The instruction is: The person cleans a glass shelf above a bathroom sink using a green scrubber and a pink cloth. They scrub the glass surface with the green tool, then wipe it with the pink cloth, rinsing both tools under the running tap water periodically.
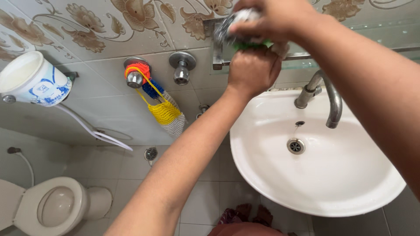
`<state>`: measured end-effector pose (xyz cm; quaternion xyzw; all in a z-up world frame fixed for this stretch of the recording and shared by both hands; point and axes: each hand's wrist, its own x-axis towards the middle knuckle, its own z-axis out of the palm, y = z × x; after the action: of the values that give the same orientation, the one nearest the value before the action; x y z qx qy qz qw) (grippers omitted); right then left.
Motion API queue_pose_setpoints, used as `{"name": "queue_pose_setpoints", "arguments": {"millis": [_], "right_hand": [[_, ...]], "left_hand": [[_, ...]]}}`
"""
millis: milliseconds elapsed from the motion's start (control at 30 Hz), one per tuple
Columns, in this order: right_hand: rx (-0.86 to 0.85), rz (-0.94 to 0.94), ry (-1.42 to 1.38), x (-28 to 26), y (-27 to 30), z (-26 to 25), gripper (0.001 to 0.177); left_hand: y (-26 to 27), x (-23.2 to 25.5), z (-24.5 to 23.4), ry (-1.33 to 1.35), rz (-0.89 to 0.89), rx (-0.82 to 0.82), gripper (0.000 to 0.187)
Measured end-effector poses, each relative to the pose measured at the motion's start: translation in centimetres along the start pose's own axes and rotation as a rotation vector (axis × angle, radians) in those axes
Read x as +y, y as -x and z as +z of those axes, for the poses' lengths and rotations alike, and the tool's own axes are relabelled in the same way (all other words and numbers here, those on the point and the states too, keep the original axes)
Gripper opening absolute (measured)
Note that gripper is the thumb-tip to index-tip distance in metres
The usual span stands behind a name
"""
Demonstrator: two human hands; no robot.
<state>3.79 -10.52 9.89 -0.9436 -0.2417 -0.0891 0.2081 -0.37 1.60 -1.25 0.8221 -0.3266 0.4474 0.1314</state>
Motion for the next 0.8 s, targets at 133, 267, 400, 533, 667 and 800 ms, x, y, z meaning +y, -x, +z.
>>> {"name": "queue_pose_setpoints", "arguments": {"millis": [133, 267, 400, 533, 667, 800], "right_hand": [[0.027, -0.348, 0.136, -2.4, 0.0, 1.2, 0.051], [0.058, -0.309, 0.193, -2.4, -0.7, 2.3, 0.046], [0.156, -0.328, 0.374, -2.4, -2.3, 3.4, 0.037], [0.170, -0.334, 0.572, -3.9, -3.7, 4.1, 0.034], [-0.034, -0.276, 0.488, -4.4, -3.2, 2.6, 0.039], [-0.103, -0.322, 0.405, -4.5, -2.2, 2.1, 0.038]], "left_hand": [[-0.1, -0.2, -0.2, -0.063, 0.000, -0.157, 0.030], [-0.1, 0.0, -0.4, -0.051, -0.044, -0.160, 0.030], [-0.2, -0.3, -0.3, 0.001, -0.019, -0.151, 0.024], [-0.2, -0.4, -0.2, 0.128, -0.021, -0.052, 0.014], [0.1, -0.4, -0.5, 0.121, 0.012, -0.114, 0.015], [0.4, -0.6, -0.3, 0.103, 0.043, -0.150, 0.018]]}}
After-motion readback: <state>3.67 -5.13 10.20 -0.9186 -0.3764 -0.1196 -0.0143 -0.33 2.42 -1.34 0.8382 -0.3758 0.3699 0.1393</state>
